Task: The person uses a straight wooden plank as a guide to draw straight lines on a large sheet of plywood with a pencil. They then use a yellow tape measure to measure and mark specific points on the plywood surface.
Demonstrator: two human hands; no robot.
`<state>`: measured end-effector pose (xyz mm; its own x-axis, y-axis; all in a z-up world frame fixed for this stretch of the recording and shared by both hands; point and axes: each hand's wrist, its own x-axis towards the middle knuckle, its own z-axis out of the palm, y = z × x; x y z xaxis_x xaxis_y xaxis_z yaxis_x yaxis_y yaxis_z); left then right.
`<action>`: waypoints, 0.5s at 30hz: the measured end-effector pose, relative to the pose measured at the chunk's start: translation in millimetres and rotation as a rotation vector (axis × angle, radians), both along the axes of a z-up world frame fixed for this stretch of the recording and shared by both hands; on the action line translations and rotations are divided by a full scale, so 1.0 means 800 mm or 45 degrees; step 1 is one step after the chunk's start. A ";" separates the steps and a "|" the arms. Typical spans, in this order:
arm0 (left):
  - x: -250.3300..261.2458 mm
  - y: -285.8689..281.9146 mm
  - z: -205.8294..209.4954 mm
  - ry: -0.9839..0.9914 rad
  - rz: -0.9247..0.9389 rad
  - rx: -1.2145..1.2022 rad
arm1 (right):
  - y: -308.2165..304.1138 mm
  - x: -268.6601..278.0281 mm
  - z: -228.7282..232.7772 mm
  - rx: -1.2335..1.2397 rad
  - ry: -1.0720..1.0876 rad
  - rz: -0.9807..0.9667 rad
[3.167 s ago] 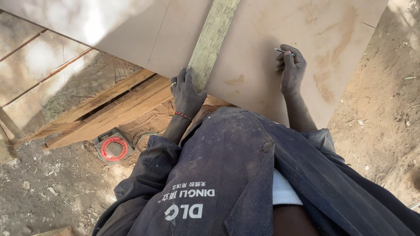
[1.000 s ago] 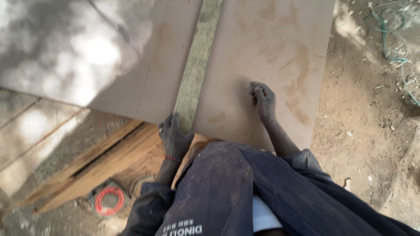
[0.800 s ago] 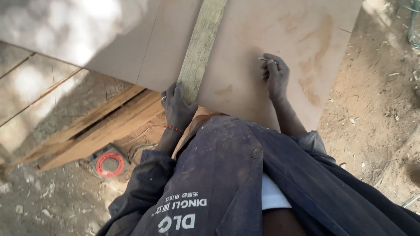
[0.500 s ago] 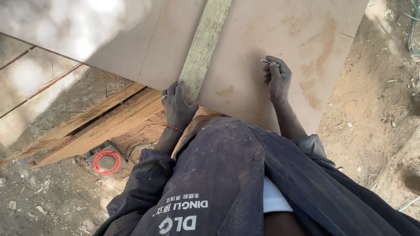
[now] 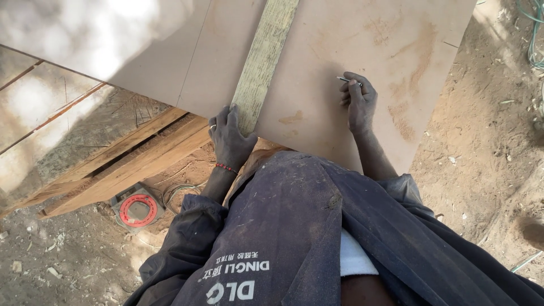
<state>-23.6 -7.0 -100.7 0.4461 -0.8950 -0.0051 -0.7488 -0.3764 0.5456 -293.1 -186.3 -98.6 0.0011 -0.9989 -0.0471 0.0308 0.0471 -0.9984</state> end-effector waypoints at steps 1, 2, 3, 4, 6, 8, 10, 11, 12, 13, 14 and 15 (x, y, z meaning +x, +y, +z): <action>0.000 0.005 0.001 0.001 -0.002 -0.006 | 0.006 0.001 0.007 -0.006 0.001 -0.002; 0.001 0.003 0.003 -0.032 -0.002 0.006 | 0.006 0.003 0.015 -0.001 0.011 -0.003; 0.002 0.001 0.005 -0.065 -0.001 0.018 | 0.006 0.005 0.024 0.005 0.021 -0.003; 0.002 0.001 0.009 -0.072 -0.012 -0.007 | 0.001 0.006 0.011 -0.020 0.015 -0.015; 0.002 0.000 0.016 -0.095 -0.026 0.025 | -0.012 0.008 -0.014 0.100 0.016 0.006; 0.002 0.001 0.019 -0.116 -0.041 0.016 | -0.025 0.027 -0.023 0.027 0.139 0.065; 0.002 0.002 0.017 -0.136 -0.054 0.013 | -0.037 0.055 -0.021 -0.036 0.267 0.121; 0.002 0.002 0.013 -0.153 -0.054 0.032 | -0.041 0.074 -0.014 -0.122 0.459 0.188; 0.002 0.005 0.010 -0.169 -0.049 0.056 | -0.044 0.093 -0.008 -0.201 0.655 0.257; 0.003 0.002 0.006 -0.175 -0.059 0.042 | -0.049 0.109 -0.006 -0.212 0.651 0.242; 0.003 0.003 0.003 -0.188 -0.043 0.046 | -0.050 0.124 -0.006 -0.238 0.696 0.324; 0.004 0.005 -0.001 -0.201 -0.026 0.050 | -0.052 0.140 -0.007 -0.264 0.740 0.406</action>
<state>-20.3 -3.2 -101.6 0.4258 -0.9044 0.0288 -0.8318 -0.3787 0.4058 -180.8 -228.1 -104.0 0.3287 -0.9423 0.0630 -0.4954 -0.2289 -0.8380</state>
